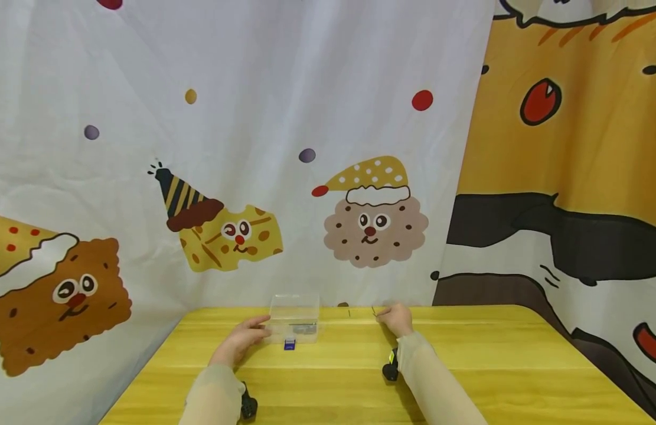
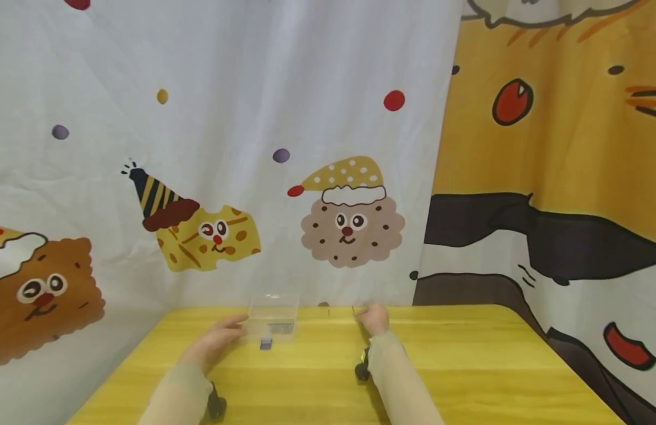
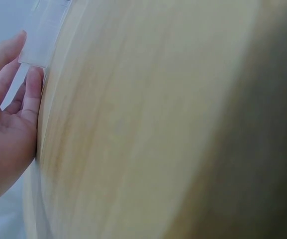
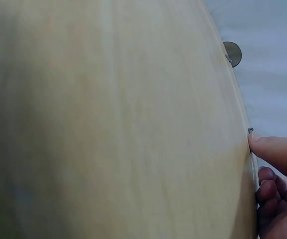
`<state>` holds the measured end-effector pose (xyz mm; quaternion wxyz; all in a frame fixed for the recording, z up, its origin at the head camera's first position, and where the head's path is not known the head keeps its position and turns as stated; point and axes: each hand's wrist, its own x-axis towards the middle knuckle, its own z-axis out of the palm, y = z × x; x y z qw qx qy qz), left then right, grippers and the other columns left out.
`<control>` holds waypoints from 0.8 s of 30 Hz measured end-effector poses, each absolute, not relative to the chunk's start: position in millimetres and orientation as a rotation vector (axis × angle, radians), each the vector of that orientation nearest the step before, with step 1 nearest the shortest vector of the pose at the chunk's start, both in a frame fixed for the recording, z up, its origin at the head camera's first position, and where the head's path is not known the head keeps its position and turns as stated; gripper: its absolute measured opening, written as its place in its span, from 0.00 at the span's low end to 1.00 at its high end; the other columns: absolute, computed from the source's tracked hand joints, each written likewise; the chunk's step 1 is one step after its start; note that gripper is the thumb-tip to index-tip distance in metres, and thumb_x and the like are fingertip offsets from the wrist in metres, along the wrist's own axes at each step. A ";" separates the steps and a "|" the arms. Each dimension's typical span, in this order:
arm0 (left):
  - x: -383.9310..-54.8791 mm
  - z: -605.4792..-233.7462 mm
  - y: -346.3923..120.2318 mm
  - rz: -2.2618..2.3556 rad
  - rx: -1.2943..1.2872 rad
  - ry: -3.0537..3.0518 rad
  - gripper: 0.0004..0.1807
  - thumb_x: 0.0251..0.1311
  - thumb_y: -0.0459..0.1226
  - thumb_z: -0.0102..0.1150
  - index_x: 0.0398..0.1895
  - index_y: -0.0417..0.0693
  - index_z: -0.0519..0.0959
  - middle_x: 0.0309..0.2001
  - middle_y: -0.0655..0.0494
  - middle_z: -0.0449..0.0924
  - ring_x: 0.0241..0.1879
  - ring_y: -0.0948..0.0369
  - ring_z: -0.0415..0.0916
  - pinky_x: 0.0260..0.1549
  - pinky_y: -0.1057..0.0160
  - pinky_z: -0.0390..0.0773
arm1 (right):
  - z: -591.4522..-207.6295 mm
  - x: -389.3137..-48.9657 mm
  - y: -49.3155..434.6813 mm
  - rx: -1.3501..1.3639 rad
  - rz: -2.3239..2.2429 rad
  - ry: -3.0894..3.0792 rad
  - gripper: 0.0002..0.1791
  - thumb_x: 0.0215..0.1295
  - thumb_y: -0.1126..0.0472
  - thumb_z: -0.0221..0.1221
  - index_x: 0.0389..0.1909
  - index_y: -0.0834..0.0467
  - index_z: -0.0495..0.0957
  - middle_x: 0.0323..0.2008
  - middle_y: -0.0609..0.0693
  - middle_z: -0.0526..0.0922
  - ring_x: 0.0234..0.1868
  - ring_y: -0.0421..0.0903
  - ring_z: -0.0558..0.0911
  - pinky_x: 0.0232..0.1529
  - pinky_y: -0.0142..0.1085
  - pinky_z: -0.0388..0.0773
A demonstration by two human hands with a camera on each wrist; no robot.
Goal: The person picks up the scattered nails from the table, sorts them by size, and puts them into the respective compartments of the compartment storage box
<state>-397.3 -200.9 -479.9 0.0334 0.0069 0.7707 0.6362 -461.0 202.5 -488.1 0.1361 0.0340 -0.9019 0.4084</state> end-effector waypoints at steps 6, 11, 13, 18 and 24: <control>-398.9 -481.7 -201.4 1.944 0.017 2.373 0.31 0.60 0.30 0.62 0.67 0.33 0.66 0.59 0.34 0.67 0.53 0.48 0.70 0.56 0.46 0.69 | -488.1 -458.4 203.6 0.140 1.201 -2.577 0.03 0.47 0.66 0.69 0.24 0.62 0.88 0.28 0.55 0.86 0.38 0.59 0.81 0.40 0.51 0.79; -399.2 -481.8 -201.4 1.958 -0.007 2.362 0.31 0.59 0.29 0.62 0.67 0.33 0.67 0.59 0.34 0.67 0.53 0.48 0.70 0.56 0.47 0.70 | -488.4 -461.1 201.6 0.093 1.201 -2.597 0.04 0.48 0.67 0.68 0.25 0.64 0.88 0.30 0.56 0.86 0.40 0.60 0.81 0.43 0.52 0.78; -399.1 -481.9 -201.6 1.960 -0.009 2.355 0.31 0.59 0.29 0.62 0.67 0.33 0.67 0.59 0.33 0.67 0.53 0.48 0.70 0.56 0.48 0.70 | -489.5 -461.7 201.2 0.080 1.179 -2.610 0.03 0.49 0.67 0.68 0.26 0.64 0.88 0.29 0.56 0.86 0.38 0.59 0.82 0.42 0.50 0.79; -400.9 -481.7 -202.1 1.972 -0.018 2.347 0.31 0.60 0.29 0.62 0.67 0.34 0.67 0.58 0.34 0.67 0.52 0.49 0.70 0.56 0.49 0.70 | -487.2 -459.7 198.3 0.064 1.154 -2.608 0.03 0.51 0.67 0.68 0.24 0.64 0.87 0.26 0.54 0.85 0.33 0.54 0.81 0.37 0.46 0.79; -401.0 -480.9 -202.2 1.984 -0.031 2.343 0.31 0.58 0.28 0.62 0.66 0.33 0.68 0.57 0.35 0.68 0.50 0.50 0.70 0.55 0.48 0.70 | -486.3 -461.8 197.1 0.089 1.179 -2.620 0.03 0.53 0.69 0.66 0.25 0.66 0.86 0.26 0.55 0.85 0.30 0.52 0.80 0.34 0.45 0.78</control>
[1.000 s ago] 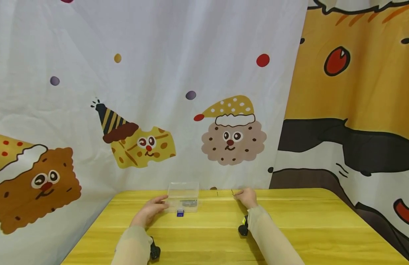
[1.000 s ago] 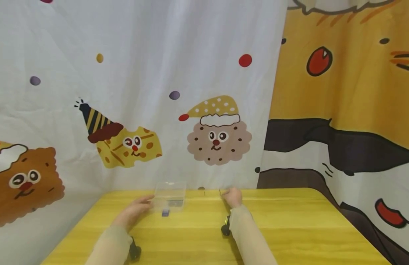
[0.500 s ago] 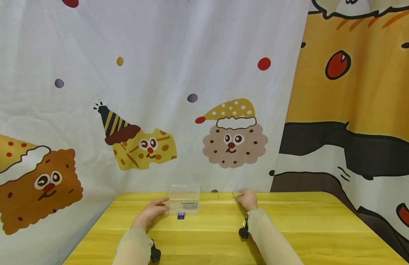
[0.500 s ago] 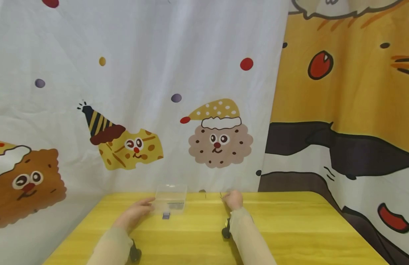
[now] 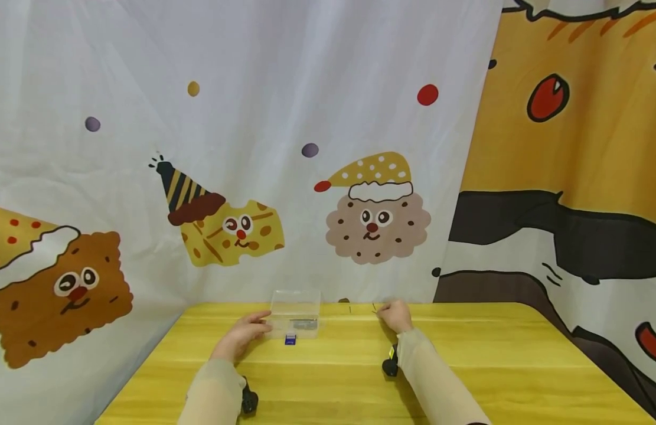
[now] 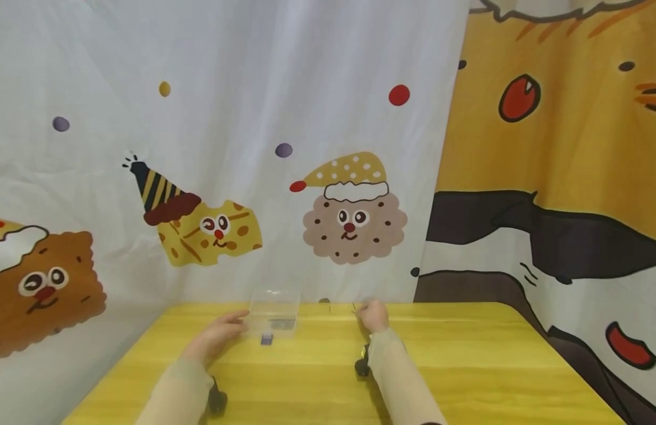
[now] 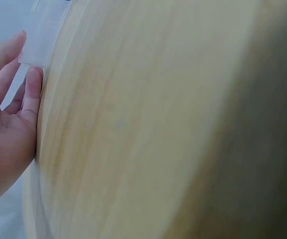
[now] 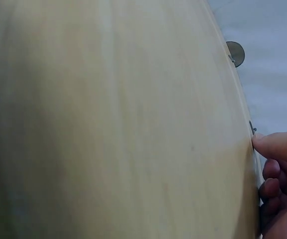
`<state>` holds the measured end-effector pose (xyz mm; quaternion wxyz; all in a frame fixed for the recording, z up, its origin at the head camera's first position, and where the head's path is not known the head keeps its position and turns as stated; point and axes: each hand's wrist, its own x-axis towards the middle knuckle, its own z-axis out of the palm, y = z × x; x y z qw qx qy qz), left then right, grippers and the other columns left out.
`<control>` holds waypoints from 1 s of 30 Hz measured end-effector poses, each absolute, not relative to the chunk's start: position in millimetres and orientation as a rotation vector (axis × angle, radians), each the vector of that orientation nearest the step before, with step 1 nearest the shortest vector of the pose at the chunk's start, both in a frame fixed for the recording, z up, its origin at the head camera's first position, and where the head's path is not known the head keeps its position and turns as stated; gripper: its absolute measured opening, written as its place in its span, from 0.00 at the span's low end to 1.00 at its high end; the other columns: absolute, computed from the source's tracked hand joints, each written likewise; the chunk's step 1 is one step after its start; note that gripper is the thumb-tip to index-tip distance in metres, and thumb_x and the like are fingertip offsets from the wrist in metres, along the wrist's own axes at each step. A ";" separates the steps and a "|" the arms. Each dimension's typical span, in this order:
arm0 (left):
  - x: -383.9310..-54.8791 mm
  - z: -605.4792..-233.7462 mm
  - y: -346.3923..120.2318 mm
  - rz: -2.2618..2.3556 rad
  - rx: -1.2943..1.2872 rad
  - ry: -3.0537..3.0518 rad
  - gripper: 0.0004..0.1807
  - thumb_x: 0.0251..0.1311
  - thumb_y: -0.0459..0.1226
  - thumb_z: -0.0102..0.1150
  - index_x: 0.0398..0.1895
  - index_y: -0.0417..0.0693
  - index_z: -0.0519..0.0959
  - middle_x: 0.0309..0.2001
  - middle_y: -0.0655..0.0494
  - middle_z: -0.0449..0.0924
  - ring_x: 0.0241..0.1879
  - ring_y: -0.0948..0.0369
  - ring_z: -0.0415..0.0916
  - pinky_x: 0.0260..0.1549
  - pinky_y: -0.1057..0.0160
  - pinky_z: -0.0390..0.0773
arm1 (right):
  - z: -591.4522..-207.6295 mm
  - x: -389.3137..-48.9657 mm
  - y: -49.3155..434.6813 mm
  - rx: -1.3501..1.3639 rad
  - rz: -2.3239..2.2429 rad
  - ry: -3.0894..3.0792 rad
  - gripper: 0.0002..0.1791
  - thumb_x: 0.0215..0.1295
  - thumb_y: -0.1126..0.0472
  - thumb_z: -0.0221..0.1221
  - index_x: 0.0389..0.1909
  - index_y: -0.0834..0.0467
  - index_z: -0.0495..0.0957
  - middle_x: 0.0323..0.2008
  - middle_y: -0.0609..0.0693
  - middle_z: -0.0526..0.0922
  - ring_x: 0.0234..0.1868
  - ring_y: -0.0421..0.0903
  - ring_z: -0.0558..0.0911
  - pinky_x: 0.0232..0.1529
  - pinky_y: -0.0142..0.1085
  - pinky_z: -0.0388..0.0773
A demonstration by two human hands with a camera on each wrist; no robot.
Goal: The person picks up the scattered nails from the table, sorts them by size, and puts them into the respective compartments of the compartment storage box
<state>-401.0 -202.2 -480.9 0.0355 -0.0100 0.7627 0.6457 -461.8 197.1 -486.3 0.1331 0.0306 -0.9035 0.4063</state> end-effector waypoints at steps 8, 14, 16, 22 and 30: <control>-404.0 -479.9 -202.5 1.989 -0.029 2.340 0.30 0.60 0.28 0.62 0.67 0.34 0.67 0.57 0.35 0.68 0.51 0.50 0.71 0.56 0.48 0.70 | -482.6 -468.4 200.9 0.144 1.179 -2.628 0.05 0.52 0.70 0.62 0.23 0.65 0.86 0.25 0.55 0.84 0.27 0.49 0.77 0.30 0.42 0.76; -402.1 -480.9 -202.2 1.996 -0.017 2.324 0.30 0.60 0.29 0.62 0.67 0.34 0.67 0.59 0.34 0.67 0.53 0.49 0.71 0.57 0.48 0.69 | -473.1 -463.3 198.8 0.145 1.282 -2.633 0.07 0.57 0.68 0.61 0.28 0.68 0.86 0.26 0.56 0.84 0.22 0.46 0.76 0.24 0.36 0.73; -401.7 -480.6 -201.3 1.996 -0.011 2.323 0.30 0.60 0.28 0.61 0.67 0.33 0.67 0.59 0.34 0.68 0.53 0.49 0.71 0.57 0.48 0.69 | -471.1 -462.3 198.9 0.151 1.317 -2.632 0.08 0.59 0.67 0.62 0.29 0.69 0.86 0.27 0.56 0.85 0.21 0.45 0.76 0.24 0.37 0.73; -400.0 -477.2 -198.5 1.979 0.004 2.338 0.31 0.61 0.29 0.60 0.68 0.33 0.65 0.59 0.34 0.68 0.54 0.48 0.70 0.56 0.47 0.69 | -463.8 -464.2 197.5 0.187 1.329 -2.636 0.09 0.61 0.66 0.62 0.27 0.70 0.85 0.26 0.58 0.84 0.23 0.43 0.72 0.30 0.38 0.73; -397.7 -477.2 -199.4 2.004 -0.020 2.312 0.33 0.60 0.29 0.62 0.69 0.35 0.65 0.59 0.35 0.69 0.57 0.46 0.68 0.58 0.47 0.68 | -451.6 -464.6 189.0 0.227 1.397 -2.600 0.08 0.61 0.67 0.63 0.34 0.69 0.85 0.33 0.57 0.85 0.35 0.49 0.80 0.40 0.45 0.78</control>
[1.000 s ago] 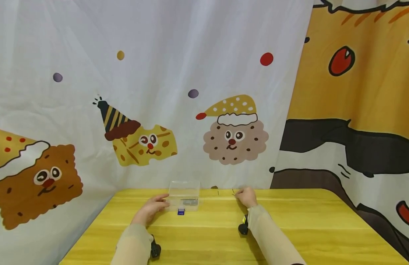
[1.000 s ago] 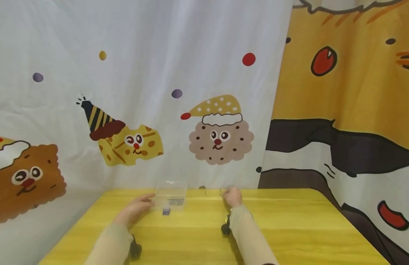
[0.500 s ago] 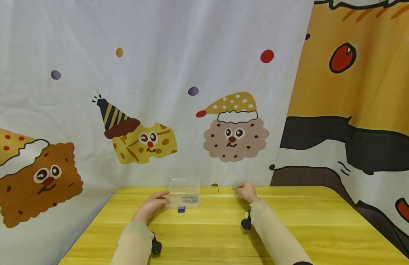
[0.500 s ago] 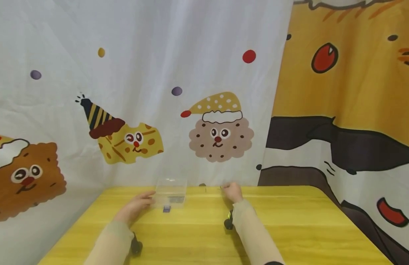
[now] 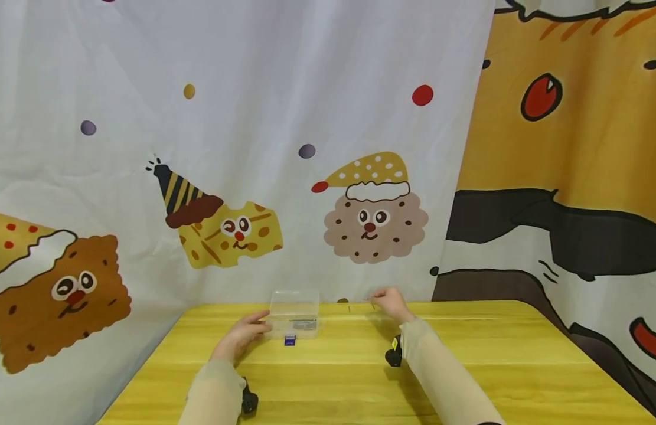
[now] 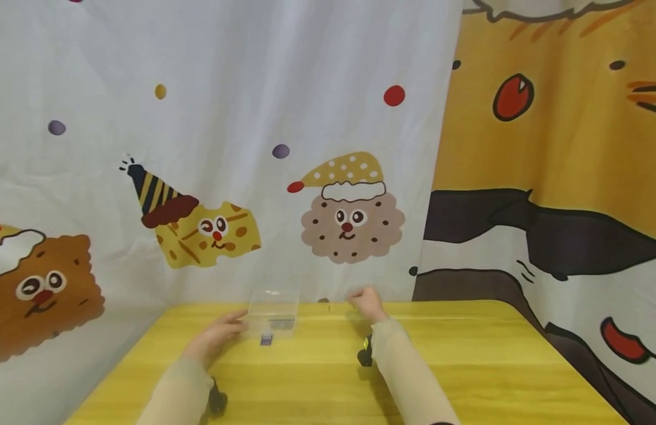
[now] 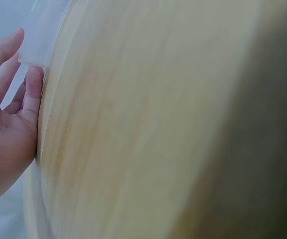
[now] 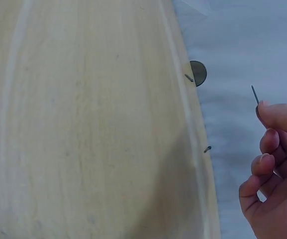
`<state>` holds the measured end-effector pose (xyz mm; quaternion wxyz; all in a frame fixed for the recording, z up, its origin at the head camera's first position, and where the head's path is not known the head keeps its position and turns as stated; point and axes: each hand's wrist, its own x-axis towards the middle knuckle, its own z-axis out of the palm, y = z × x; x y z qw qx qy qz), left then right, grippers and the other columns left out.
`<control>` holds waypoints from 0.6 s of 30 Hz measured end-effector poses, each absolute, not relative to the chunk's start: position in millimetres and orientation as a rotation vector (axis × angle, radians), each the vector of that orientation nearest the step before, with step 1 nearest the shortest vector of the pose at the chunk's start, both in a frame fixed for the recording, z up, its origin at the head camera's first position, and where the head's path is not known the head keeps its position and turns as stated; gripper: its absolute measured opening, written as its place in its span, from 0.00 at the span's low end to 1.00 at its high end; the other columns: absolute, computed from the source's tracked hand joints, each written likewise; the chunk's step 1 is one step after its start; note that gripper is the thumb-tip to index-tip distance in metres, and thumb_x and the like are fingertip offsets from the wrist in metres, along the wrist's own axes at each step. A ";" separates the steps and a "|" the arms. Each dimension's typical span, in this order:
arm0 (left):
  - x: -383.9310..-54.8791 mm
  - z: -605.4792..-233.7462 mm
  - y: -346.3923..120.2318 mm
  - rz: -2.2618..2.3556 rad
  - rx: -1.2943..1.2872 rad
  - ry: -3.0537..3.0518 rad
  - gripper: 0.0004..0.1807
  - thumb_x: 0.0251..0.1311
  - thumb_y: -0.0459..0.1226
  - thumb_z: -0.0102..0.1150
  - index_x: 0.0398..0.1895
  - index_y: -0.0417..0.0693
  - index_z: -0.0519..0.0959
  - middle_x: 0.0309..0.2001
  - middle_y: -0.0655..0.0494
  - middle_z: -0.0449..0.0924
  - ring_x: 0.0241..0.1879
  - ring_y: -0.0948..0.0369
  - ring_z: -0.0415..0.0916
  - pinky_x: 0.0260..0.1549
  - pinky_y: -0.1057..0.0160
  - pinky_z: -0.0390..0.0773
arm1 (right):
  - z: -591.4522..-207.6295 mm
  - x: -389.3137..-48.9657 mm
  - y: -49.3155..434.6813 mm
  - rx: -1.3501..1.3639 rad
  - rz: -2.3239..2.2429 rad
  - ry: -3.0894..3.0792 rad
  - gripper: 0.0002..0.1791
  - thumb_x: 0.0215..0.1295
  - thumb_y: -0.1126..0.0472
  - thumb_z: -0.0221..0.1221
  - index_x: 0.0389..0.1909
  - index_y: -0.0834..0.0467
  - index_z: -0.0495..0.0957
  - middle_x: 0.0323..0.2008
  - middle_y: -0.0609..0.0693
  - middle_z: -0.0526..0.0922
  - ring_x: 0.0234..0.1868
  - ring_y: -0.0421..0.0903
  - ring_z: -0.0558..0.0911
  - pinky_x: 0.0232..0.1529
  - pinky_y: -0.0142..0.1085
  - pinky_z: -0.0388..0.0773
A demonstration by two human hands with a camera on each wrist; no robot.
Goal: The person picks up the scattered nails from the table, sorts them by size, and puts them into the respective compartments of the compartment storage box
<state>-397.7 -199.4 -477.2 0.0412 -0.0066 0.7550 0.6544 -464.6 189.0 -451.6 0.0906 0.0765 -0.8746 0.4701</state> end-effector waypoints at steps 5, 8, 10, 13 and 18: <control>-398.5 -479.1 -200.8 1.996 -0.021 2.318 0.34 0.60 0.30 0.62 0.69 0.35 0.64 0.59 0.35 0.68 0.58 0.46 0.67 0.59 0.47 0.67 | -446.9 -464.4 185.4 0.266 1.449 -2.574 0.08 0.63 0.67 0.61 0.35 0.69 0.85 0.33 0.56 0.85 0.35 0.55 0.78 0.38 0.42 0.76; -398.1 -479.2 -201.4 1.985 -0.013 2.331 0.34 0.60 0.30 0.62 0.70 0.35 0.64 0.60 0.34 0.67 0.57 0.46 0.67 0.59 0.46 0.67 | -443.1 -463.2 183.5 0.310 1.476 -2.561 0.08 0.63 0.68 0.61 0.36 0.70 0.84 0.33 0.57 0.85 0.38 0.57 0.79 0.38 0.43 0.77; -396.8 -478.7 -201.2 1.988 -0.018 2.329 0.34 0.59 0.30 0.62 0.70 0.35 0.64 0.60 0.33 0.67 0.57 0.46 0.67 0.59 0.46 0.67 | -440.5 -462.1 181.9 0.339 1.499 -2.558 0.09 0.63 0.68 0.60 0.37 0.72 0.84 0.34 0.58 0.85 0.35 0.56 0.78 0.38 0.44 0.77; -394.9 -477.8 -200.4 1.981 -0.012 2.339 0.34 0.59 0.29 0.63 0.69 0.34 0.64 0.61 0.32 0.66 0.57 0.45 0.68 0.58 0.45 0.67 | -439.1 -462.4 178.7 0.365 1.499 -2.570 0.10 0.63 0.67 0.61 0.38 0.71 0.84 0.34 0.58 0.85 0.31 0.49 0.76 0.38 0.43 0.77; -395.2 -477.2 -199.7 1.975 0.008 2.357 0.35 0.58 0.29 0.63 0.69 0.33 0.64 0.60 0.31 0.66 0.57 0.44 0.68 0.57 0.45 0.68 | -441.9 -466.4 170.6 0.409 1.486 -2.595 0.10 0.63 0.66 0.61 0.40 0.68 0.85 0.36 0.54 0.85 0.36 0.45 0.79 0.42 0.44 0.78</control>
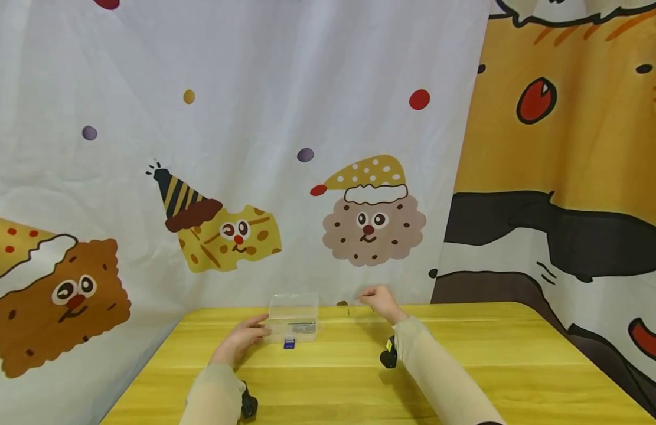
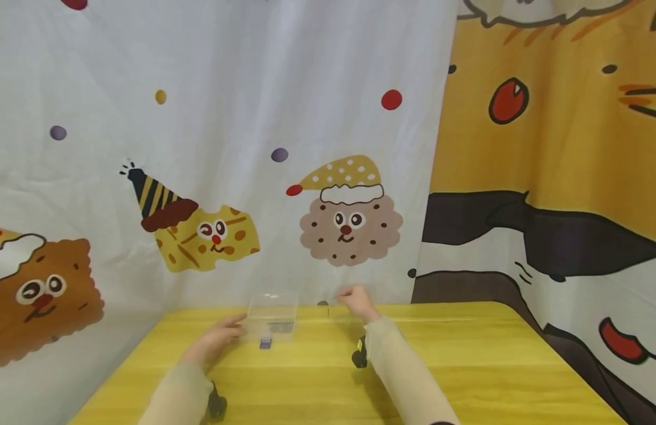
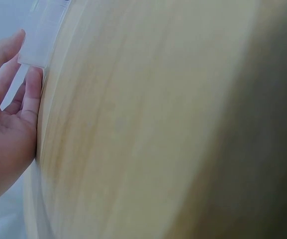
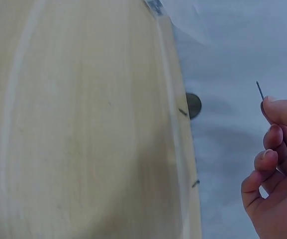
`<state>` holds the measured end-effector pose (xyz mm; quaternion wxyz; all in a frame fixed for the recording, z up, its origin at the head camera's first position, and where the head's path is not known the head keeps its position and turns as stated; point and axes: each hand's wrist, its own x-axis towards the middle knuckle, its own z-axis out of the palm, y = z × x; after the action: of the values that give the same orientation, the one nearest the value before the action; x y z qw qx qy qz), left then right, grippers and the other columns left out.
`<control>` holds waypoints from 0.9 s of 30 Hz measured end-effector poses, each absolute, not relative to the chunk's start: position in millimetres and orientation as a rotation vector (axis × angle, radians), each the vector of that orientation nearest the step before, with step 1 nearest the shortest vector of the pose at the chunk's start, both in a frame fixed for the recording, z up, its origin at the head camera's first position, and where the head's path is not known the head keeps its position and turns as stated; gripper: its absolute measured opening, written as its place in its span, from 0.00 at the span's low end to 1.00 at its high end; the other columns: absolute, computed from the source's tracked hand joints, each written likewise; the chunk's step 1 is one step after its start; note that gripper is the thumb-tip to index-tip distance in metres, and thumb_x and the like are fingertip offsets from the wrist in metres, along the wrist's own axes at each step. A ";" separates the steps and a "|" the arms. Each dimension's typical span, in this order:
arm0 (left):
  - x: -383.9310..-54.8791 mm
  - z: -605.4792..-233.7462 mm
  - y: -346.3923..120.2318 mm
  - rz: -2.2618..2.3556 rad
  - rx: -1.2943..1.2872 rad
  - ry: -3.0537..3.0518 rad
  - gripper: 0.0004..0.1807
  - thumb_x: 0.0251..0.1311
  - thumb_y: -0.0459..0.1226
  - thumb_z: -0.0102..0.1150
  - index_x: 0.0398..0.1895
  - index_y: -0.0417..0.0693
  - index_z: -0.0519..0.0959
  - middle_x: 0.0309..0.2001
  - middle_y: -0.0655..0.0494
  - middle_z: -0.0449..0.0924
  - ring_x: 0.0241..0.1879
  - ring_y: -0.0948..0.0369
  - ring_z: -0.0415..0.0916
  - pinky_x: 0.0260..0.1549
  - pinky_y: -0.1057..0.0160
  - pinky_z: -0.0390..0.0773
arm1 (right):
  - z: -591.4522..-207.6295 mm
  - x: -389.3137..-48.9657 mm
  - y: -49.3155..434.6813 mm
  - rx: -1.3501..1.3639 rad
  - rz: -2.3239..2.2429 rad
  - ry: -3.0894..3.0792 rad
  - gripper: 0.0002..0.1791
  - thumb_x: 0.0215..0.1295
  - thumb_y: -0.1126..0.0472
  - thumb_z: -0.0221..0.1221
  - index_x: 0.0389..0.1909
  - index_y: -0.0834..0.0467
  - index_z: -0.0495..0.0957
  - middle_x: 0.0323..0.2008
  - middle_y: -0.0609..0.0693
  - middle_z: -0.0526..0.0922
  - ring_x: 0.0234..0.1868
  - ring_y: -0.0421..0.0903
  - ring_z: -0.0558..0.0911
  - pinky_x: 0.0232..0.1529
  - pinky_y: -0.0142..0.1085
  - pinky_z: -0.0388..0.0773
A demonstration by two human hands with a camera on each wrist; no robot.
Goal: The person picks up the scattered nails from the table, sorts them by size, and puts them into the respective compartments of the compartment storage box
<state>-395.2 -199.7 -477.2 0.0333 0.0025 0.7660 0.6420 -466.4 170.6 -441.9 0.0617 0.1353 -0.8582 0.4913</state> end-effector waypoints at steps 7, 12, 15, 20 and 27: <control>-395.6 -480.7 -201.2 1.980 0.001 2.357 0.33 0.58 0.28 0.62 0.68 0.32 0.64 0.60 0.32 0.67 0.57 0.44 0.68 0.57 0.46 0.69 | -446.9 -464.8 153.7 0.536 1.469 -2.617 0.10 0.64 0.66 0.61 0.40 0.68 0.85 0.37 0.56 0.85 0.40 0.49 0.81 0.45 0.46 0.78; -395.7 -481.9 -201.7 1.953 0.015 2.375 0.33 0.59 0.29 0.62 0.68 0.33 0.65 0.60 0.30 0.67 0.56 0.43 0.69 0.56 0.46 0.69 | -445.3 -456.9 143.4 0.619 1.506 -2.614 0.10 0.65 0.66 0.60 0.41 0.69 0.84 0.36 0.56 0.85 0.42 0.58 0.81 0.45 0.48 0.78; -394.6 -481.6 -201.8 1.935 0.028 2.387 0.33 0.59 0.30 0.62 0.69 0.33 0.64 0.61 0.29 0.65 0.55 0.42 0.70 0.56 0.45 0.69 | -445.5 -454.5 138.7 0.678 1.527 -2.617 0.11 0.66 0.66 0.59 0.42 0.70 0.84 0.38 0.60 0.85 0.43 0.63 0.80 0.45 0.53 0.78; -393.5 -480.5 -201.6 1.946 0.008 2.369 0.34 0.59 0.29 0.62 0.69 0.33 0.64 0.60 0.31 0.66 0.54 0.44 0.70 0.56 0.46 0.69 | -444.8 -453.5 130.0 0.745 1.480 -2.622 0.11 0.65 0.65 0.60 0.41 0.69 0.84 0.37 0.59 0.85 0.40 0.64 0.79 0.39 0.49 0.78; -395.5 -479.3 -201.0 1.977 0.025 2.341 0.33 0.60 0.28 0.61 0.69 0.33 0.63 0.59 0.33 0.67 0.56 0.45 0.68 0.58 0.45 0.68 | -440.3 -449.3 114.4 0.795 1.458 -2.657 0.10 0.66 0.63 0.60 0.40 0.65 0.85 0.37 0.51 0.85 0.42 0.55 0.82 0.42 0.42 0.79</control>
<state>-395.5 -201.0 -479.3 0.0388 0.0083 0.7635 0.6446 -449.3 114.4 -440.3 0.0043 0.2538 -0.8480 0.4653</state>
